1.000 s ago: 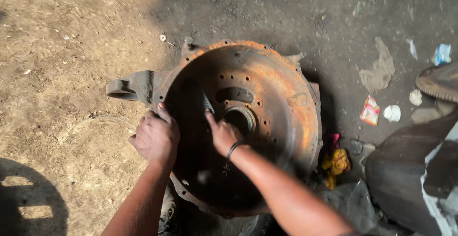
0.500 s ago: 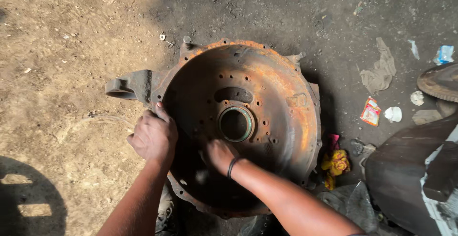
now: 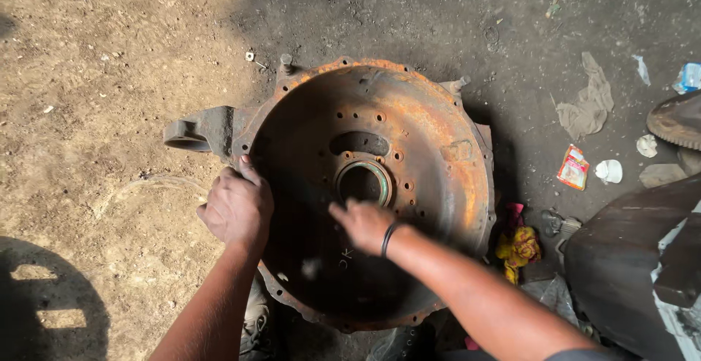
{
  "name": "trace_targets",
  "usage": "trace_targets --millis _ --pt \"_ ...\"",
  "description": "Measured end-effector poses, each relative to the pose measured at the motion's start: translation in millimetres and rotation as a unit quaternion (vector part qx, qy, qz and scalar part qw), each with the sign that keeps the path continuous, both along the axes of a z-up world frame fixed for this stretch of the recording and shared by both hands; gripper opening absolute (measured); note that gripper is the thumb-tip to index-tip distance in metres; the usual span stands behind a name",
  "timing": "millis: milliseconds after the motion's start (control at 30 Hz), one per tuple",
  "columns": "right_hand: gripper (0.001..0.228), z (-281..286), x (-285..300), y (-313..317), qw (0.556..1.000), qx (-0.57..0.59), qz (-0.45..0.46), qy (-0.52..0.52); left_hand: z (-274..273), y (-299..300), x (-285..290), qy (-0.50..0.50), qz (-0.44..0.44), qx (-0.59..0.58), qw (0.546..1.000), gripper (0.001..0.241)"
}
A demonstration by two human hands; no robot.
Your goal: The person cleans a rusty brake drum using a wire brush and a cloth. They scrub the inner surface and rim of the drum with the brush, then wipe it down with the cloth to remove debris.
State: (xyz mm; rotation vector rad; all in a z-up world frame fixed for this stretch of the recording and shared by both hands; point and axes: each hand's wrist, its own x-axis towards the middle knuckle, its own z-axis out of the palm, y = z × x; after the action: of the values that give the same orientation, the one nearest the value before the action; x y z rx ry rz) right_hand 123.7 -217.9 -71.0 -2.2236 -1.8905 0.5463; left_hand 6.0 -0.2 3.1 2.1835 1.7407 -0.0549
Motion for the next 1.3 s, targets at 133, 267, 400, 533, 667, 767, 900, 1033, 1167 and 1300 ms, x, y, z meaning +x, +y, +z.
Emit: trace_targets --millis 133,267,400,533,667,767,900,1033,1167,1300 --pt "0.039 1.0 67.8 27.1 0.946 -0.099 -0.305 0.041 -4.4 -1.6 -1.2 -0.014 -0.002 -0.001 1.000 0.058" --pt "0.056 1.5 37.3 30.7 0.956 -0.108 -0.266 0.055 -5.6 -0.9 -2.3 0.009 0.006 -0.003 1.000 0.056" --pt "0.039 -3.4 -16.7 -5.9 0.969 -0.119 -0.186 0.110 -10.5 -0.9 0.1 0.010 0.002 0.007 1.000 0.057" --pt "0.045 -19.3 45.7 20.9 0.989 -0.102 -0.097 0.057 -9.8 -2.8 -3.7 -0.002 -0.006 0.008 1.000 0.056" --pt "0.031 -19.9 58.3 49.3 0.944 -0.027 -0.317 0.091 -4.7 -1.8 -2.8 -0.001 -0.001 0.001 1.000 0.056" --pt "0.028 -8.1 16.3 35.1 0.961 -0.135 -0.227 0.088 -4.2 -1.0 4.4 0.007 0.004 0.009 1.000 0.056" --pt "0.031 -0.9 -13.3 22.8 0.975 -0.205 -0.068 0.050 1.4 0.9 1.7 0.019 -0.001 -0.021 1.000 0.058" --pt "0.032 -17.9 -8.1 19.1 0.977 -0.122 -0.162 0.061 3.6 -4.0 -6.7 0.003 0.003 -0.024 1.000 0.058" --pt "0.030 -27.1 7.3 19.1 0.982 -0.029 -0.157 0.103 10.3 0.5 4.6 -0.006 0.011 -0.031 0.999 0.057" --pt "0.061 -27.7 6.1 9.8 0.999 0.010 -0.038 -0.008 8.0 1.4 -0.6 0.013 0.004 -0.043 0.999 0.058"
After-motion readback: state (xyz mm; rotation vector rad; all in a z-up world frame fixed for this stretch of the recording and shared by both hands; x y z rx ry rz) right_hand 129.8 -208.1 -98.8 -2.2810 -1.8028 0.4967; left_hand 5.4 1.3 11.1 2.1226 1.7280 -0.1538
